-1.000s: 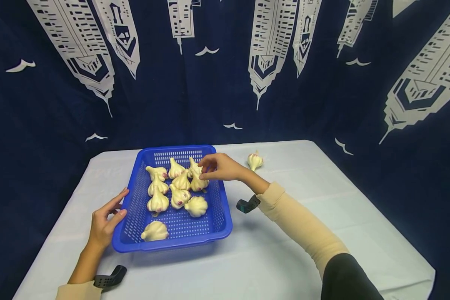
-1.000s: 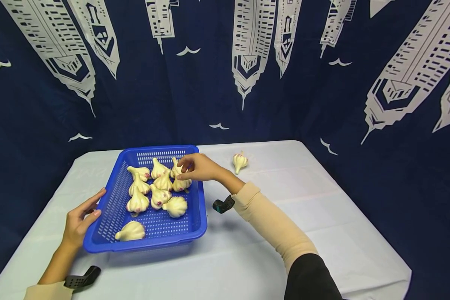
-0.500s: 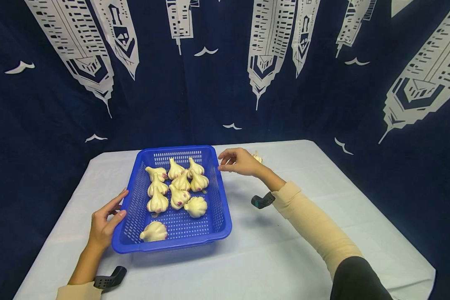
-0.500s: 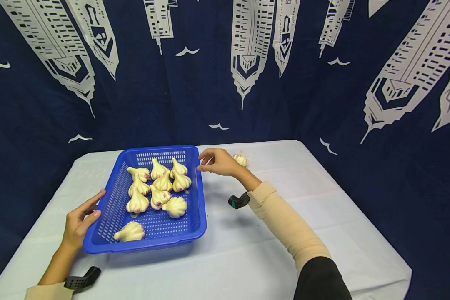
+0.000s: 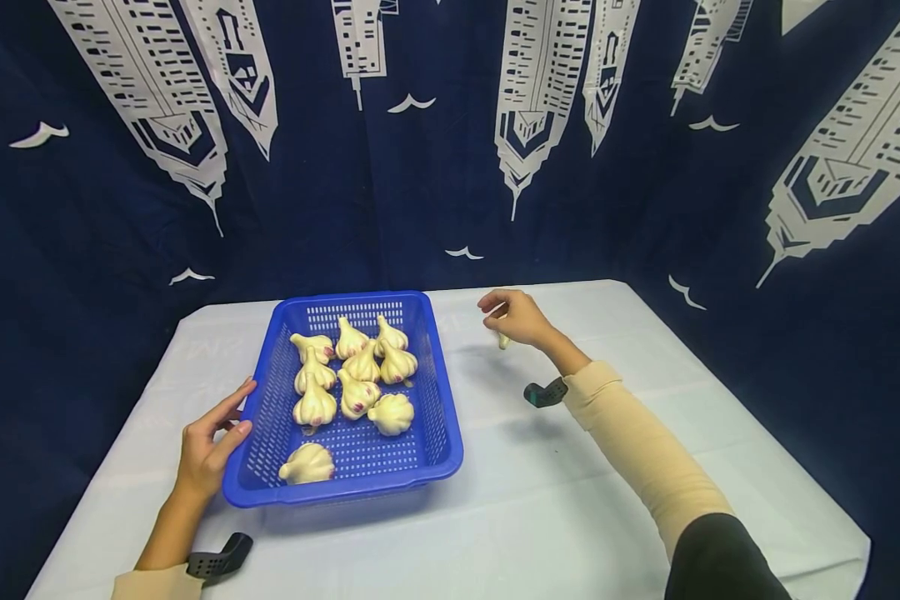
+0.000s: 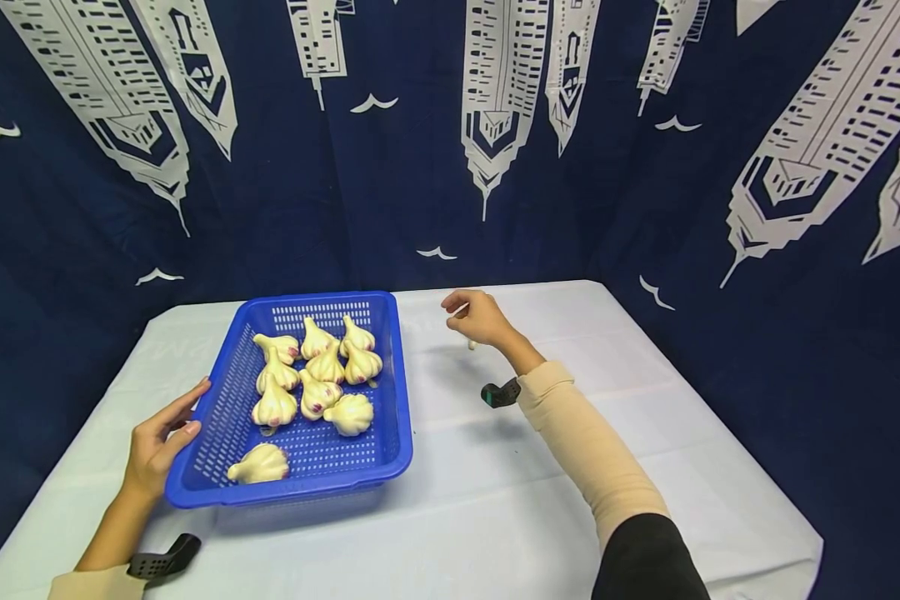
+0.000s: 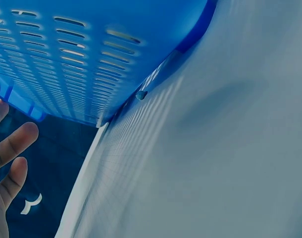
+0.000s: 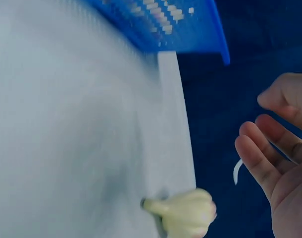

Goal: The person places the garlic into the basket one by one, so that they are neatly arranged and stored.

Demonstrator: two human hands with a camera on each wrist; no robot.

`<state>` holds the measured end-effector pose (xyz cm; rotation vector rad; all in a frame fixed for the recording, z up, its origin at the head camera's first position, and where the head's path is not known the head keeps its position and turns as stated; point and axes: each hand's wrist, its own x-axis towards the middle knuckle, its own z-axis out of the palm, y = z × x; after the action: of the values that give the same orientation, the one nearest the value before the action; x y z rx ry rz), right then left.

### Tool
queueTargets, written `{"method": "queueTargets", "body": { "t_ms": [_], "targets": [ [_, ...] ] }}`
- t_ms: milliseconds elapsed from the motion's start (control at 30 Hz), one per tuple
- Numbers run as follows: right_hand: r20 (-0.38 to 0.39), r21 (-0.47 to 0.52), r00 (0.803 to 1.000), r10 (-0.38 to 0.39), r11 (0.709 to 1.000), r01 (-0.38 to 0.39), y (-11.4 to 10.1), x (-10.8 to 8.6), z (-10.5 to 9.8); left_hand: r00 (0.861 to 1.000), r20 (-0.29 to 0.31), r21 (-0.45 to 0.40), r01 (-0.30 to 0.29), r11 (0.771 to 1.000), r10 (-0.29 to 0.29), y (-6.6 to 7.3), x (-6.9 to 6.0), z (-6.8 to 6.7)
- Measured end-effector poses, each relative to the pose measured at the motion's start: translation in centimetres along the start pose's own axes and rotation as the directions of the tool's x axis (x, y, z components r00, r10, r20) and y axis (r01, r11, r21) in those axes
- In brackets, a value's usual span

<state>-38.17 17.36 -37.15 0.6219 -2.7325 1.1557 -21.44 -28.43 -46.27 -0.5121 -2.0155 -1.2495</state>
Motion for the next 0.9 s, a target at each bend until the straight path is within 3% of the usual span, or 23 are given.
{"method": "queueTargets", "body": {
  "t_ms": [233,400,633,900],
  "targets": [
    [-0.059,0.006,0.998,0.001,1.0,-0.001,2.1,0.3,-0.3,1.0,-0.001,0.001,0.001,1.0,-0.001,-0.1,0.0,-0.2],
    [-0.09,-0.035,0.994,0.061,0.997,-0.064,3.3,0.6,-0.3,1.0,0.002,0.002,0.0,1.0,0.0,-0.3,0.0,-0.1],
    [-0.096,-0.065,0.985,0.146,0.986,-0.153,4.4,1.1,-0.2,1.0,-0.022,0.008,-0.005,1.0,0.005,-0.5,0.0,0.1],
    [-0.07,-0.111,0.979,0.192,0.974,-0.199,5.2,1.1,-0.4,0.997,-0.015,0.022,-0.069,0.997,0.069,-0.4,0.2,0.1]
  ]
}}
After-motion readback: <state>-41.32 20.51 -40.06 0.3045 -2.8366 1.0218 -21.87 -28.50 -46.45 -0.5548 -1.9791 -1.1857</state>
